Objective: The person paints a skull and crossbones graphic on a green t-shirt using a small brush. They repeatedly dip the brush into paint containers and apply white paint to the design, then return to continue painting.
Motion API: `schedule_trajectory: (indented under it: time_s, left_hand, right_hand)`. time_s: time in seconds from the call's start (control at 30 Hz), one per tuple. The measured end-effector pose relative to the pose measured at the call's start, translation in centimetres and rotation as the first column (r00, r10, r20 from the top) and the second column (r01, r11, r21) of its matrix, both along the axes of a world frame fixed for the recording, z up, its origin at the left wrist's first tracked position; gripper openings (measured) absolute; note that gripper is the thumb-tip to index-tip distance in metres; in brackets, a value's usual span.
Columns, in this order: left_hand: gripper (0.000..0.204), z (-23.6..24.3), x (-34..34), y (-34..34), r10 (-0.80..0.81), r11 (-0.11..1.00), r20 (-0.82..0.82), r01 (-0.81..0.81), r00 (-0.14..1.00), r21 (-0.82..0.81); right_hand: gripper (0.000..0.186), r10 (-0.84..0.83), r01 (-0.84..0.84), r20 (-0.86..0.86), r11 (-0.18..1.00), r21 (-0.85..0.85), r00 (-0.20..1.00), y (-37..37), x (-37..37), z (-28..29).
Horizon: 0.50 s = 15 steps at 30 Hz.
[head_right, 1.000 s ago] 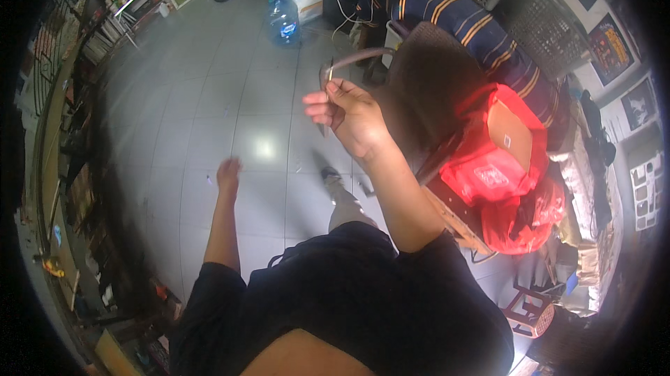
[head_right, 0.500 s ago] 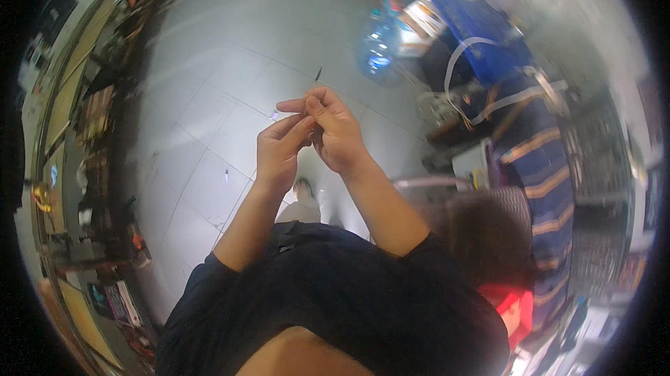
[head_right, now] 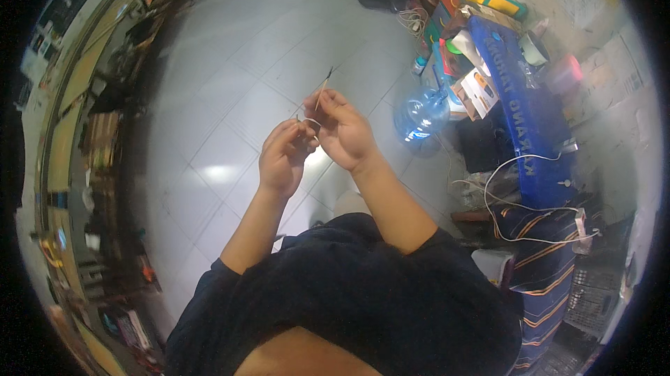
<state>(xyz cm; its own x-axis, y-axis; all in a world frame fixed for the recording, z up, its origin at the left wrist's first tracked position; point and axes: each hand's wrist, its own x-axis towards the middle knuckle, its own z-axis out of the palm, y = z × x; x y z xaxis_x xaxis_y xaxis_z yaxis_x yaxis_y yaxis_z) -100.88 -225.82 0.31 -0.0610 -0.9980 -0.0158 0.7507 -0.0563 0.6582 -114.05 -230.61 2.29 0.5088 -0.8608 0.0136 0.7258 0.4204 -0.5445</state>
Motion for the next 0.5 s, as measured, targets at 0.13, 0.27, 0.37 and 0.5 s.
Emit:
schedule_trajectory:
  time_s: [0.13,0.27,0.37,0.5]
  left_hand:
    - [0.017,-1.9,0.0,-12.7,0.014,0.998,0.07,-0.018,0.997,0.068]
    - [0.016,-5.8,1.4,-25.9,0.028,0.99,0.235,-0.06,0.972,0.131]
    - [0.018,-7.4,3.3,-34.0,0.017,0.923,0.442,-0.183,0.897,0.337]
    - [0.015,-9.2,5.1,-44.0,0.123,0.854,0.511,-0.353,0.851,0.382]
  right_hand:
    - [0.013,-0.15,0.149,-0.029,0.988,-0.036,0.988,-12.8,-2.3,-3.4]
    - [0.012,-0.199,0.2,-0.088,0.98,0.008,0.976,-26.0,-5.5,-5.0]
    - [0.012,-0.238,0.25,-0.159,0.966,0.063,0.958,-35.1,-7.2,-4.9]
    - [0.012,-0.248,0.266,-0.211,0.962,0.063,0.946,-47.2,-7.9,-6.1]
